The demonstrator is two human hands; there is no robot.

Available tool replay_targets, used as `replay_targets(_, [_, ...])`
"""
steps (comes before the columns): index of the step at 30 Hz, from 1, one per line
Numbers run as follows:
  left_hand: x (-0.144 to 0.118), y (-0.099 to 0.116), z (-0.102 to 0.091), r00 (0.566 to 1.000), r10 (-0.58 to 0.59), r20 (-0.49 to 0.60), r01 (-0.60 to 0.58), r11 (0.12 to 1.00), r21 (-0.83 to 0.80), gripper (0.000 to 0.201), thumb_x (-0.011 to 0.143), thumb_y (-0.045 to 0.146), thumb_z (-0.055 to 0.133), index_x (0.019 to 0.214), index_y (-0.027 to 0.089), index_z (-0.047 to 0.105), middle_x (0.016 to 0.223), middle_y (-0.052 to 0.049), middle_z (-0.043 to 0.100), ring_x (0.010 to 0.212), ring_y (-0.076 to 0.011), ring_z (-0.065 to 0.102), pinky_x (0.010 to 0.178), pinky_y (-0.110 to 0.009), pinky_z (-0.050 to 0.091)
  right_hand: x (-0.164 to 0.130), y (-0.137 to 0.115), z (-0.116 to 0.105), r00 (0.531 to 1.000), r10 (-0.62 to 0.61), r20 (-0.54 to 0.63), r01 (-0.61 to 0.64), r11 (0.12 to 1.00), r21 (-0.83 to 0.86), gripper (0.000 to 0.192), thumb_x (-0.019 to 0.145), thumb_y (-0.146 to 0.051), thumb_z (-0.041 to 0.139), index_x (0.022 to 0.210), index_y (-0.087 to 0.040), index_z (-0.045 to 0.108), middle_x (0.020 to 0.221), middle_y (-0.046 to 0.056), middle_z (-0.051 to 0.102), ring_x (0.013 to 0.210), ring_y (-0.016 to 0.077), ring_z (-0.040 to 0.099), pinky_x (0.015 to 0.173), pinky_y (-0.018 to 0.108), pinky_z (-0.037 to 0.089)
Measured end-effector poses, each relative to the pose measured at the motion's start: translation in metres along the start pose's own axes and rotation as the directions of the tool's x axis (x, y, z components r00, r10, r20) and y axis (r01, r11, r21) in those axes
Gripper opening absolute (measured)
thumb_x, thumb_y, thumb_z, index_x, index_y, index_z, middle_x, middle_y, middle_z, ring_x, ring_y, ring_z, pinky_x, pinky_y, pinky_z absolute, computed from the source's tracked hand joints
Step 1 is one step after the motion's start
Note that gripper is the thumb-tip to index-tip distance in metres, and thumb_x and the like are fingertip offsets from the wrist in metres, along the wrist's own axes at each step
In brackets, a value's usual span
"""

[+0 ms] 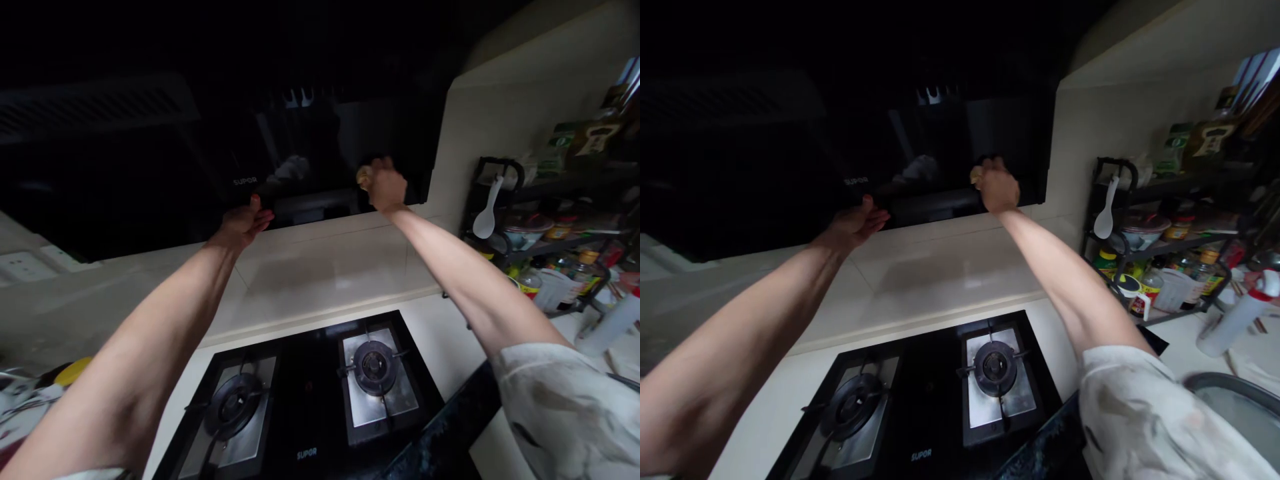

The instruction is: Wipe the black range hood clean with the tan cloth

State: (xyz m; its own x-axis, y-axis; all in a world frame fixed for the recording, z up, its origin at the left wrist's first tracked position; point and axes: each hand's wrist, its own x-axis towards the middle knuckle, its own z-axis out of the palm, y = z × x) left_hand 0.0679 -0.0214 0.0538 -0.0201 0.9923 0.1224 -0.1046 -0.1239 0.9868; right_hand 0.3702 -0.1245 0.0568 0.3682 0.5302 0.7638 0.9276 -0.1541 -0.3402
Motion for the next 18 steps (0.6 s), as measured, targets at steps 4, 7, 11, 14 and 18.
replay_targets(4, [0.0,0.0,-0.001,1.0,-0.016,0.025,0.016,1.0,0.003,0.029,0.109,0.035,0.059,0.089,0.015,0.063,0.08,-0.007,0.07,0.083,-0.0146,0.069,0.086,-0.031,0.055,0.004,0.067,-0.024,0.981,0.189,-0.052,-0.193,0.977,-0.091,0.03,0.101,-0.029,0.062,0.126,-0.014,0.067,0.132,0.017,0.06,0.109,0.0272,0.066,0.099,0.042,0.053])
replay_targets(7, [0.003,0.0,-0.001,1.0,-0.017,0.023,0.017,1.0,-0.003,0.027,0.107,0.034,0.061,0.088,0.014,0.063,0.08,-0.007,0.07,0.084,-0.0157,0.07,0.086,-0.032,0.056,0.001,0.062,-0.029,0.988,0.147,-0.038,-0.151,0.981,-0.12,0.034,0.103,-0.026,0.059,0.133,-0.013,0.064,0.137,0.017,0.058,0.109,0.0262,0.065,0.098,0.041,0.054])
replay_targets(11, [0.006,0.0,-0.003,1.0,-0.012,0.018,0.012,1.0,0.012,0.027,0.107,0.033,0.06,0.089,0.015,0.063,0.08,-0.007,0.07,0.084,-0.016,0.07,0.084,-0.032,0.056,-0.017,-0.03,0.007,0.98,-0.13,0.15,0.143,0.987,-0.076,0.037,0.106,-0.012,0.044,0.139,-0.013,0.061,0.146,0.016,0.055,0.118,0.0254,0.062,0.1,0.038,0.055])
replay_targets(14, [0.007,0.001,-0.004,1.0,-0.019,0.017,0.019,0.999,0.034,0.029,0.108,0.036,0.059,0.088,0.015,0.062,0.081,-0.006,0.071,0.083,-0.0158,0.07,0.083,-0.031,0.056,-0.024,-0.086,0.034,0.948,-0.278,0.155,0.281,0.96,0.002,0.04,0.111,-0.016,0.031,0.132,-0.016,0.064,0.144,0.013,0.056,0.123,0.0247,0.06,0.104,0.036,0.054])
replay_targets(18, [0.004,0.001,-0.004,1.0,-0.02,0.001,0.02,0.999,0.026,0.03,0.108,0.037,0.06,0.087,0.016,0.06,0.083,-0.006,0.071,0.084,-0.015,0.07,0.084,-0.03,0.056,-0.019,-0.059,0.029,0.96,-0.255,0.118,0.257,0.966,0.001,0.035,0.107,-0.015,0.038,0.133,-0.015,0.062,0.14,0.016,0.056,0.116,0.0265,0.064,0.098,0.038,0.055])
